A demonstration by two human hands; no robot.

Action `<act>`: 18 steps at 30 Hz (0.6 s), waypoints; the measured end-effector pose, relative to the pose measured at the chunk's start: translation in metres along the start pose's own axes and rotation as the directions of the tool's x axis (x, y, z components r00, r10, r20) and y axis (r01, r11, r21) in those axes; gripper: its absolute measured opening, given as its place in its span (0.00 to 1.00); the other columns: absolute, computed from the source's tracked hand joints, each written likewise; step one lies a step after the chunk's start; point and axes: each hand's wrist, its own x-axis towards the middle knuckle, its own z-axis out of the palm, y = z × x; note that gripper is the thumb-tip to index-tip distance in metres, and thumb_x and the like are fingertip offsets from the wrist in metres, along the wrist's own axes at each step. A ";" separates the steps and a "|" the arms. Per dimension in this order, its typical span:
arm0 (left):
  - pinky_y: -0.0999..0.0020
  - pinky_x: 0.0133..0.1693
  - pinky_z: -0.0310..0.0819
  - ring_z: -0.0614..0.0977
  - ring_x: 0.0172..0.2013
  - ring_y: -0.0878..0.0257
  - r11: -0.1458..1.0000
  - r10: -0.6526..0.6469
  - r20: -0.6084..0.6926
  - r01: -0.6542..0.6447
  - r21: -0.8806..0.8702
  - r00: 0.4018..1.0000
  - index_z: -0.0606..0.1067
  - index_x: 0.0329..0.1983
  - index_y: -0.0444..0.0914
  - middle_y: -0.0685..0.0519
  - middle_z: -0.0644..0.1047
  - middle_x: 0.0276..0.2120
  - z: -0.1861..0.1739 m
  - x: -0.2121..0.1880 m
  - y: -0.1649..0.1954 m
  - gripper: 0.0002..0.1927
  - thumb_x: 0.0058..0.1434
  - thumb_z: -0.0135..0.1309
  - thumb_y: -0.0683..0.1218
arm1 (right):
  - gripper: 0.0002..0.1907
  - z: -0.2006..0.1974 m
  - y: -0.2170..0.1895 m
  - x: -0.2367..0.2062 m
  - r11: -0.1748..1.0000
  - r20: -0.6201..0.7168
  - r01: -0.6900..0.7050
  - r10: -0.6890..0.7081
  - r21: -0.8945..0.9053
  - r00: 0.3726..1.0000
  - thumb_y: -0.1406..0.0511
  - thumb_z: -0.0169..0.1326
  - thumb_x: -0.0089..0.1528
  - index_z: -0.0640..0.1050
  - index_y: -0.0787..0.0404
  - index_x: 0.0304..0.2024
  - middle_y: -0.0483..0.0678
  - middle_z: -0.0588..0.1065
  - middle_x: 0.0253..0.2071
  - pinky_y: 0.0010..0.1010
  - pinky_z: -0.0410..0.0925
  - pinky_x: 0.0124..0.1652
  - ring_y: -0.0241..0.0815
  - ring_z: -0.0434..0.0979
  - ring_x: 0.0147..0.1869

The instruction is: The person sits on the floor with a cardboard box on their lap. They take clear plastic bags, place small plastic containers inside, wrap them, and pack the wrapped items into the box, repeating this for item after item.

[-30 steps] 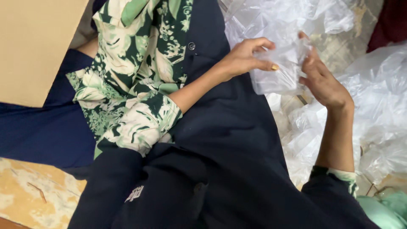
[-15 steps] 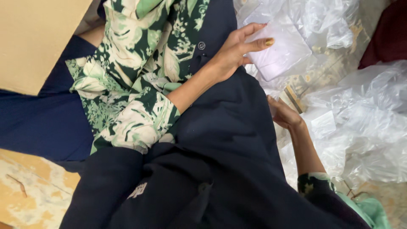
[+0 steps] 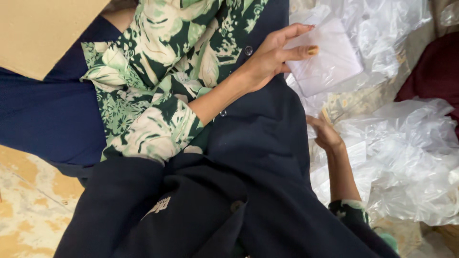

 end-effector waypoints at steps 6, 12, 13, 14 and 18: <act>0.51 0.57 0.81 0.81 0.55 0.56 0.952 0.165 -0.086 -0.182 -0.247 0.983 0.68 0.65 0.35 0.49 0.78 0.54 -0.043 -0.010 0.038 0.22 0.70 0.58 0.42 | 0.25 -0.020 -0.047 -0.012 0.968 0.034 0.113 -0.124 0.226 0.992 0.59 0.58 0.63 0.74 0.65 0.59 0.49 0.76 0.54 0.41 0.67 0.58 0.46 0.73 0.60; 0.46 0.63 0.80 0.80 0.60 0.53 0.916 0.290 -0.177 -0.327 -0.231 0.940 0.69 0.63 0.33 0.47 0.78 0.57 -0.077 -0.030 0.072 0.21 0.72 0.55 0.48 | 0.32 0.023 -0.082 0.010 0.907 -0.012 0.345 -0.352 0.241 0.936 0.54 0.57 0.69 0.67 0.61 0.70 0.46 0.71 0.64 0.39 0.65 0.63 0.42 0.69 0.67; 0.46 0.63 0.79 0.80 0.60 0.53 0.914 0.295 -0.197 -0.336 -0.227 0.935 0.69 0.64 0.34 0.47 0.78 0.57 -0.079 -0.032 0.074 0.21 0.72 0.55 0.48 | 0.35 0.032 -0.089 0.007 0.841 0.084 0.405 -0.461 0.357 0.883 0.52 0.57 0.71 0.64 0.64 0.73 0.49 0.69 0.66 0.41 0.65 0.66 0.45 0.68 0.69; 0.46 0.62 0.78 0.80 0.60 0.53 0.913 0.299 -0.215 -0.344 -0.217 0.930 0.70 0.64 0.34 0.47 0.77 0.58 -0.081 -0.034 0.075 0.21 0.72 0.55 0.48 | 0.38 0.041 -0.096 0.002 0.880 0.006 0.385 -0.403 0.278 0.915 0.50 0.55 0.69 0.62 0.62 0.74 0.47 0.67 0.68 0.41 0.65 0.64 0.44 0.67 0.70; 0.47 0.63 0.76 0.78 0.61 0.54 0.908 0.278 -0.270 -0.344 -0.240 0.922 0.70 0.64 0.37 0.48 0.76 0.59 -0.096 -0.036 0.068 0.22 0.70 0.56 0.47 | 0.51 0.062 -0.108 -0.033 0.961 -0.236 0.156 -0.211 -0.230 0.949 0.44 0.52 0.63 0.47 0.62 0.77 0.50 0.62 0.72 0.48 0.68 0.59 0.47 0.65 0.72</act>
